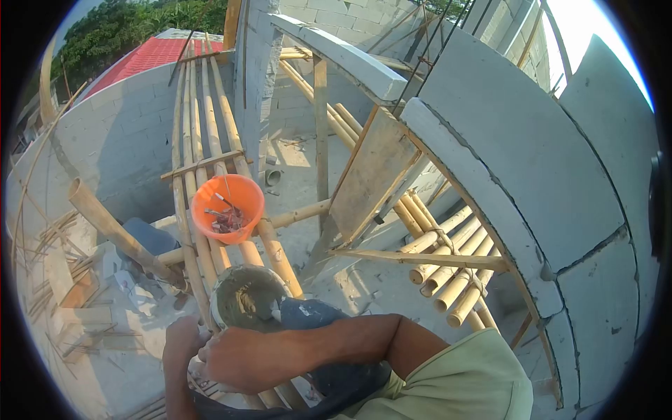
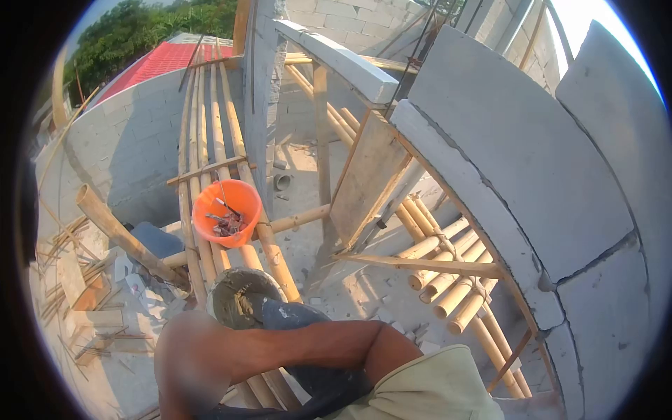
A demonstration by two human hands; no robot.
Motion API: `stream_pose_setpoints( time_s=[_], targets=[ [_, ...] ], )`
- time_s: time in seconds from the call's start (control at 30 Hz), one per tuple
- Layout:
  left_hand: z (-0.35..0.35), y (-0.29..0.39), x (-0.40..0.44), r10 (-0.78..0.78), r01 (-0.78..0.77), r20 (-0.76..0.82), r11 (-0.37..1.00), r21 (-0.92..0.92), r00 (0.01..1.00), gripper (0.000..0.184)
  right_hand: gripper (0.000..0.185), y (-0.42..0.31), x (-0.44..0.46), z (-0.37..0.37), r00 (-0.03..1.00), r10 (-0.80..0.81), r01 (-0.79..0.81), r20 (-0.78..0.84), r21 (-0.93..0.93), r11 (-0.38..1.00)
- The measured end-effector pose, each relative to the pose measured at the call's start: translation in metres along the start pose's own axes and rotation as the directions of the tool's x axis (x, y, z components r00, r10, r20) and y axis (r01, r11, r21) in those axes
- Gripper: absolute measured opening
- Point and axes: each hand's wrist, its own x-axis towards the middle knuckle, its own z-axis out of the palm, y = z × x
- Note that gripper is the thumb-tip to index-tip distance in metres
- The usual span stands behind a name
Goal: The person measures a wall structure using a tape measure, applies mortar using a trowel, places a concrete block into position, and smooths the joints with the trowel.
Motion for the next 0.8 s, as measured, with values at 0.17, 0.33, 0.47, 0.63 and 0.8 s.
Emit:
stream_pose_setpoints(
  time_s=[0.17, 0.33, 0.47, 0.63, 0.8],
  targets=[
    [-0.004, 0.006, -0.001, -0.024, 0.024, 0.033, 1.000, -0.002, 0.999, 0.041, 0.031, -0.004, 0.001, -0.008, 0.998, 0.035, -0.037, 0.052, 0.051, 0.998],
    [-0.004, 0.004, -0.001, -0.025, 0.025, 0.034, 1.000, -0.007, 0.999, 0.040, 0.024, -0.002, 0.001, -0.001, 1.000, 0.015, -0.016, 0.015, 0.035, 0.999],
    [-0.006, 0.007, -0.003, -0.026, 0.027, 0.031, 0.999, -0.019, 0.999, 0.041, 0.026, -0.001, 0.000, 0.001, 1.000, -0.011, 0.011, -0.003, 0.015, 1.000],
    [-0.003, 0.005, -0.002, -0.018, 0.019, 0.030, 1.000, -0.020, 0.999, 0.041, 0.024, -0.003, 0.000, 0.001, 1.000, -0.003, 0.004, -0.021, 0.022, 1.000],
    [-0.008, 0.010, -0.001, -0.052, 0.053, 0.066, 0.998, -0.013, 0.996, 0.040, 0.022, 0.000, -0.001, 0.007, 1.000, -0.004, 0.005, -0.014, 0.032, 0.999]
  ],
)
